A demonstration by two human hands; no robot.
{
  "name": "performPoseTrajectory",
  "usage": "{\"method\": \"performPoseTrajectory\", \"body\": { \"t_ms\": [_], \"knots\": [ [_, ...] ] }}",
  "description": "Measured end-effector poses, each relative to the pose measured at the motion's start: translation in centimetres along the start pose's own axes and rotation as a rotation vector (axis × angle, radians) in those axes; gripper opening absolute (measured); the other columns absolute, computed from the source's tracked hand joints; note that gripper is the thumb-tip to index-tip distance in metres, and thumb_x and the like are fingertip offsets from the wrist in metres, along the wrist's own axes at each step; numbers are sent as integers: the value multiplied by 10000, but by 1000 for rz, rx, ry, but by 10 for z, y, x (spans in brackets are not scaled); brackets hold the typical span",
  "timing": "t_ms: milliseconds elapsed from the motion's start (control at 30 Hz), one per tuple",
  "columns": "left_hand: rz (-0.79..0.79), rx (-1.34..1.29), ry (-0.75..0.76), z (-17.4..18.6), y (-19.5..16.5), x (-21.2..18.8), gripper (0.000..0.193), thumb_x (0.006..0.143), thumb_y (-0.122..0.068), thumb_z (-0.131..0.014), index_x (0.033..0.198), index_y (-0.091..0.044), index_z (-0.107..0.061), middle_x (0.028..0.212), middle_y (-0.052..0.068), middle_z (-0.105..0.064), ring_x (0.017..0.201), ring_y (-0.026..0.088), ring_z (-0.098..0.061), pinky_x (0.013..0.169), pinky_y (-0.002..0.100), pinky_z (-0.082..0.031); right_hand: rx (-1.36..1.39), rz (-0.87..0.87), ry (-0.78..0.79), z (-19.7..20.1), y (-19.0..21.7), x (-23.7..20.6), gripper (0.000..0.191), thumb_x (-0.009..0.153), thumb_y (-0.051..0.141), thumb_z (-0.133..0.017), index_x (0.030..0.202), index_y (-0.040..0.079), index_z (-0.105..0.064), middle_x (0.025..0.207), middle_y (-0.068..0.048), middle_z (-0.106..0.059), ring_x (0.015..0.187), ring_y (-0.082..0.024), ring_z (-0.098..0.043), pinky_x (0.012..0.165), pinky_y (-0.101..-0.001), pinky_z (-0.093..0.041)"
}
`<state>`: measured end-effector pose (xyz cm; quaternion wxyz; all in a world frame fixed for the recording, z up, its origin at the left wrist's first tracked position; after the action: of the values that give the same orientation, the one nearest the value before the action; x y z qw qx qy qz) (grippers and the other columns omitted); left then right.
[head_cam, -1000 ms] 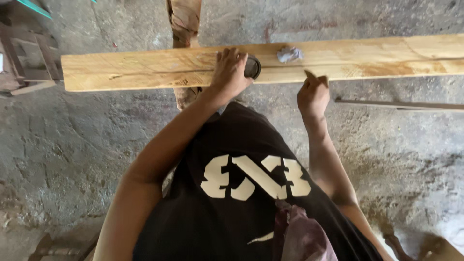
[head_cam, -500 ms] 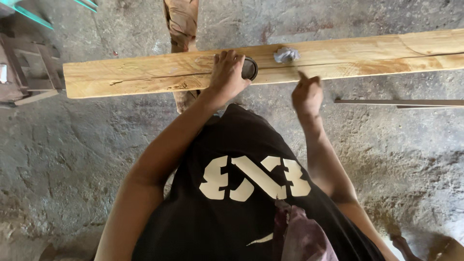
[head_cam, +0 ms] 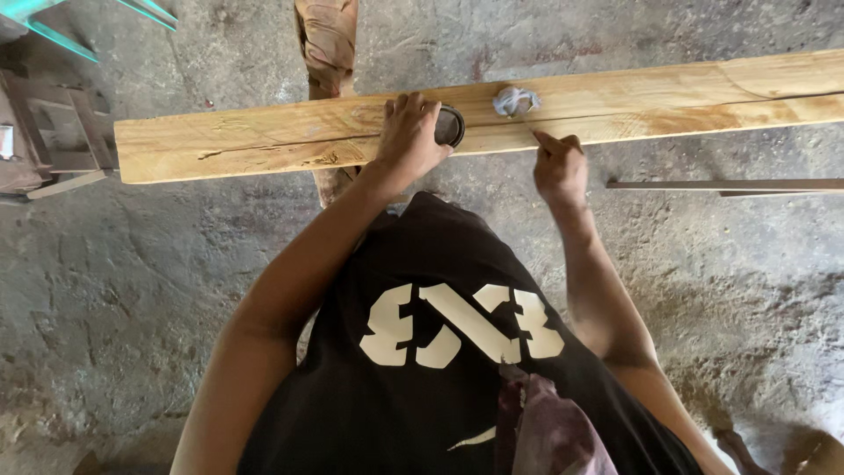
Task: The person holds a long wooden plank across supports and first scrapes along its cracks and holes with a small knife. They then scoop dark paste from a can and press it into the defects, and finally squeeze paste from a tube onto the plank and spread it over the filled spots with the knife.
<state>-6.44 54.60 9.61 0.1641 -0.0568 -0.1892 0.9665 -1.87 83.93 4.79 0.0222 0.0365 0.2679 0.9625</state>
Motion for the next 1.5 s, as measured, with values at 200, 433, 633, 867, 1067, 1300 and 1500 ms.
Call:
{"method": "performPoseTrajectory", "body": {
  "t_ms": [200, 433, 633, 867, 1067, 1300, 1500],
  "knots": [
    [-23, -23, -76, -1, 3, -4, 694, 674, -360, -918, 1209, -5, -653, 1239, 191, -581, 1208, 378, -515, 1031, 534, -378, 32, -34, 101, 15, -14, 18, 342, 975, 43, -588, 1250, 138, -768, 815, -237, -702, 606, -306, -661, 547, -434, -529],
    [-55, -71, -177, -3, 3, -5, 592, 651, -304, -906, 1126, -40, -671, 1191, 170, -598, 1165, 387, -527, 985, 531, -395, -145, 213, -2, 17, -17, 49, 276, 925, 46, -606, 1095, 136, -804, 892, -243, -673, 748, -405, -666, 642, -491, -550],
    [-32, -68, -161, -6, 4, -7, 608, 625, -279, -899, 1139, -44, -675, 1158, 164, -604, 1134, 381, -530, 968, 550, -389, -270, 424, -59, 29, -11, 44, 370, 869, 4, -578, 1104, 146, -825, 890, -240, -600, 770, -442, -631, 624, -524, -529],
    [-64, -81, -207, -10, 4, -6, 671, 583, -281, -923, 1149, -36, -660, 1180, 192, -598, 1147, 396, -521, 972, 551, -379, -163, 238, -15, 21, -25, 40, 164, 986, 82, -609, 1065, 46, -748, 931, -262, -673, 808, -413, -681, 681, -489, -561],
    [-42, -93, -137, -10, 2, -8, 614, 669, -286, -910, 1168, -32, -656, 1226, 167, -597, 1201, 373, -521, 1009, 541, -383, -219, 272, -126, 3, -23, 1, 277, 977, 75, -561, 1159, 75, -771, 775, -202, -645, 624, -330, -643, 538, -407, -534],
    [-64, -61, -161, -10, -1, -8, 653, 630, -302, -905, 1175, -25, -678, 1217, 203, -593, 1173, 401, -512, 997, 551, -375, -127, -110, 12, -11, 1, -13, 218, 1065, 109, -587, 1169, 41, -767, 709, -235, -640, 597, -370, -625, 562, -478, -503],
    [-113, -85, -186, -11, 2, -5, 623, 627, -331, -911, 1114, -15, -684, 1179, 222, -611, 1163, 407, -534, 1011, 544, -364, -39, -18, -80, -5, 5, -15, 274, 1017, 99, -611, 1249, 90, -758, 933, -267, -670, 789, -412, -691, 657, -478, -559]
  ]
}}
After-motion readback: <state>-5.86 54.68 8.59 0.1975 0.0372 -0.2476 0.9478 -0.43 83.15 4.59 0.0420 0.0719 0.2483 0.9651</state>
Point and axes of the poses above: each hand's wrist, its own x-axis towards the middle knuckle, its own z-axis out of the back of the hand, y = z × x, the point moved 1 cm from there along x, towards the middle knuckle
